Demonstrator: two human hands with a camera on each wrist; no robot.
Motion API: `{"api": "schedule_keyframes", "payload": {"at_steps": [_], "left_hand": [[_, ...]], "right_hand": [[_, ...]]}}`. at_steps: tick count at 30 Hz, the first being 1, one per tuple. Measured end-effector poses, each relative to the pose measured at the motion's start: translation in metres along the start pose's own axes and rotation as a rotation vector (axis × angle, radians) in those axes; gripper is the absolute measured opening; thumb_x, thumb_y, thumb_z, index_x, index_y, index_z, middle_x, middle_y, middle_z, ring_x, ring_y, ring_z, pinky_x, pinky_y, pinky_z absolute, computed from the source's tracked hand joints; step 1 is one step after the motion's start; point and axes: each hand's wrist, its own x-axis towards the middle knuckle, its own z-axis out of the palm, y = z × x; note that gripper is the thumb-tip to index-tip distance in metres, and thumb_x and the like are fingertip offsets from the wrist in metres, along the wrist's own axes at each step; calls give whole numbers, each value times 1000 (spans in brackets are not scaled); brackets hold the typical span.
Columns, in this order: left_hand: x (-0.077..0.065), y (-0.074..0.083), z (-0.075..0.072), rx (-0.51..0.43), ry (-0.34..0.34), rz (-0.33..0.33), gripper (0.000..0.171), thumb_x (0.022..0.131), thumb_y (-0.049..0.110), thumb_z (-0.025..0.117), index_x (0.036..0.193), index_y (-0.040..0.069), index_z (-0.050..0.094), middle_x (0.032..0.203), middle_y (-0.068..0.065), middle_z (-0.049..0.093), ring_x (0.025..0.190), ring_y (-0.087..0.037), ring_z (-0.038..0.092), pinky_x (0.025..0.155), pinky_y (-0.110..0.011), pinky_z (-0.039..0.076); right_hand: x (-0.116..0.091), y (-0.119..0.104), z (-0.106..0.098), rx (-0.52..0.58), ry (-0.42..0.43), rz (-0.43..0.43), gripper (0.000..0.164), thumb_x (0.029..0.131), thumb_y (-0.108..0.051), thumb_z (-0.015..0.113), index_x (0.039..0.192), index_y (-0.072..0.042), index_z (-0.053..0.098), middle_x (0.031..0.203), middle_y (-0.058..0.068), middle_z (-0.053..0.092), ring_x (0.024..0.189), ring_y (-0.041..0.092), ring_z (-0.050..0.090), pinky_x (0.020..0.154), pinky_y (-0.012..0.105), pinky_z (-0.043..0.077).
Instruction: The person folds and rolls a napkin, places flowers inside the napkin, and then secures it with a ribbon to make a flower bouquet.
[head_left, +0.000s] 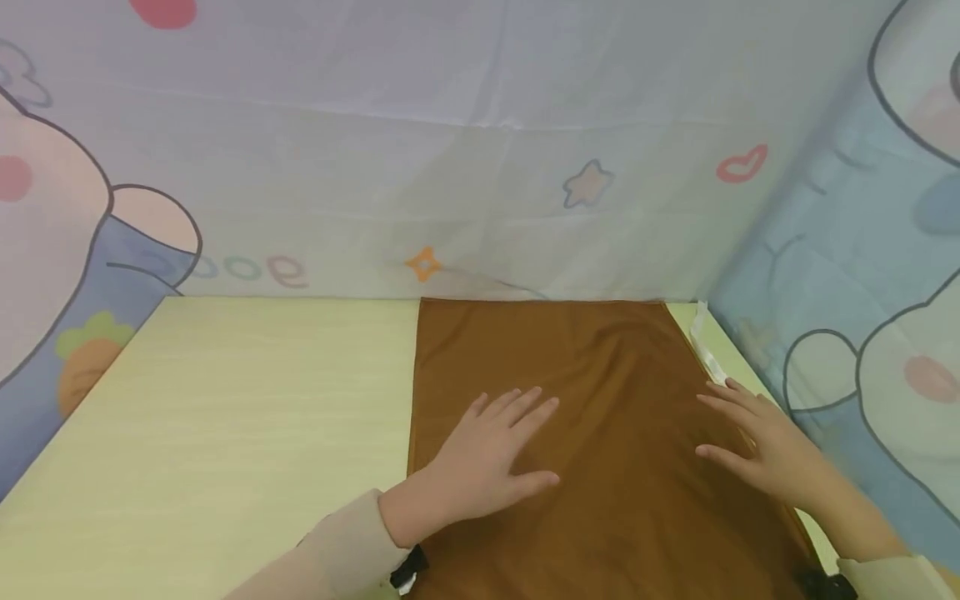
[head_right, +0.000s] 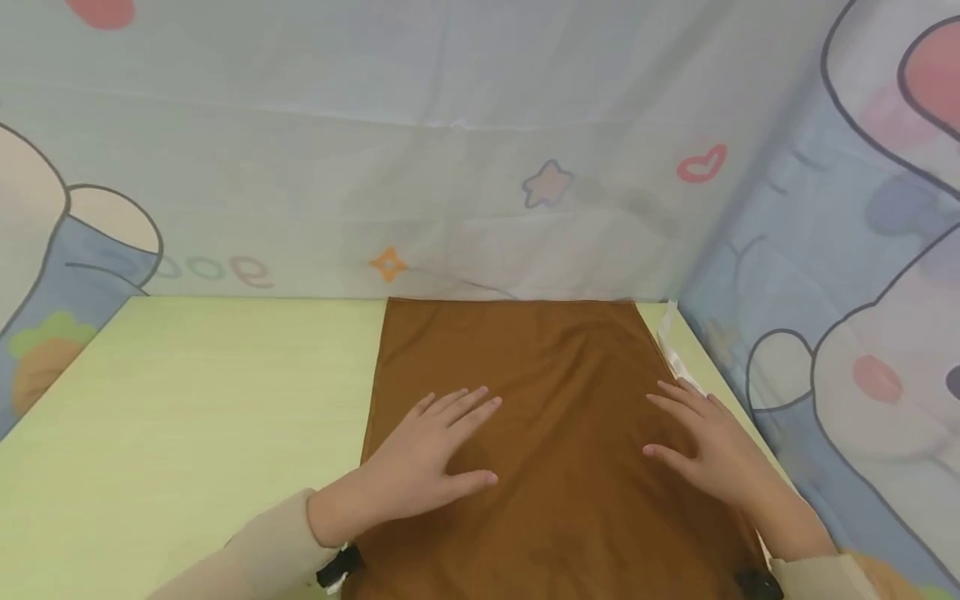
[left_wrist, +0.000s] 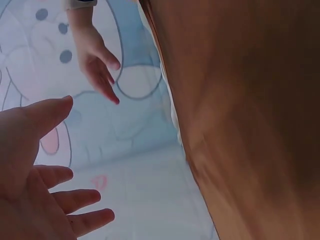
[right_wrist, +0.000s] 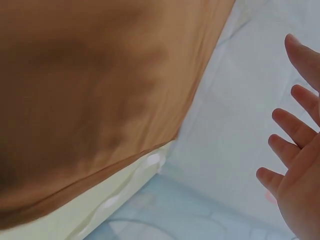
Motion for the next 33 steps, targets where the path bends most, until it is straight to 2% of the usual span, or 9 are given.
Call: {"api": "schedule_keyframes", "payload": {"at_steps": [3, 7, 11, 15, 18, 22, 25, 30, 33], "left_hand": [[2, 13, 11, -12, -7, 26, 75, 90, 53, 59, 151, 19, 32, 153, -7, 36, 138, -29, 37, 108, -56, 29], [0, 30, 25, -7, -17, 50, 73, 90, 52, 59, 150, 18, 35, 150, -7, 40, 135, -27, 41, 104, -55, 35], [-3, 44, 37, 14, -31, 81, 72, 90, 52, 59, 149, 17, 37, 146, -6, 45, 130, -23, 46, 100, -51, 41], [-7, 54, 48, 12, -76, 95, 72, 89, 52, 60, 148, 18, 38, 138, -2, 51, 123, -19, 51, 93, -42, 46], [-9, 61, 55, 4, -125, 80, 73, 88, 52, 62, 148, 20, 38, 132, 0, 52, 118, -17, 51, 88, -36, 45], [-8, 67, 64, -5, -163, 89, 74, 85, 54, 64, 147, 22, 40, 123, 2, 54, 108, -13, 51, 79, -29, 44], [-6, 71, 73, -3, -183, 127, 72, 85, 54, 65, 145, 21, 44, 117, 4, 56, 101, -10, 51, 73, -24, 43], [-1, 81, 88, 46, -236, 179, 63, 89, 59, 56, 140, 23, 50, 112, 5, 58, 94, -7, 51, 67, -20, 42], [0, 88, 97, 66, -236, 181, 55, 92, 58, 51, 136, 25, 55, 107, 7, 58, 88, -6, 51, 63, -19, 39]], "right_hand": [[-13, 3, 1, -39, 42, -33, 68, 72, -22, 84, 132, -11, 56, 134, 17, 53, 137, 24, 36, 113, 29, 24], [-32, 8, 3, -84, 91, -68, 73, 62, -20, 88, 129, -13, 59, 126, 15, 57, 123, 15, 44, 101, 3, 13], [-54, 14, 3, -94, 99, -43, 77, 58, -21, 90, 128, -17, 60, 128, 2, 56, 115, 15, 45, 98, 4, 14], [-74, 16, 3, -132, 71, -3, 75, 56, -25, 90, 125, -20, 62, 129, -8, 53, 109, 17, 48, 90, 13, 26], [-86, 16, 5, -123, 35, 24, 73, 58, -26, 90, 125, -20, 63, 129, -12, 51, 112, 5, 44, 85, 14, 28], [-97, 21, 13, -48, 55, -46, 74, 52, -21, 91, 121, -13, 64, 132, -22, 43, 117, -11, 31, 89, 5, 21], [-107, 25, 19, -47, 69, -77, 71, 47, -21, 92, 114, -11, 67, 126, -21, 49, 115, -13, 31, 89, 5, 22], [-128, 32, 20, -119, -66, 64, 53, 57, -28, 90, 106, -21, 71, 109, -15, 57, 100, -10, 41, 71, 20, 42], [-138, 38, 22, -100, -107, 61, 49, 60, -25, 89, 105, -24, 70, 109, -18, 55, 97, -9, 41, 65, 26, 43]]}}
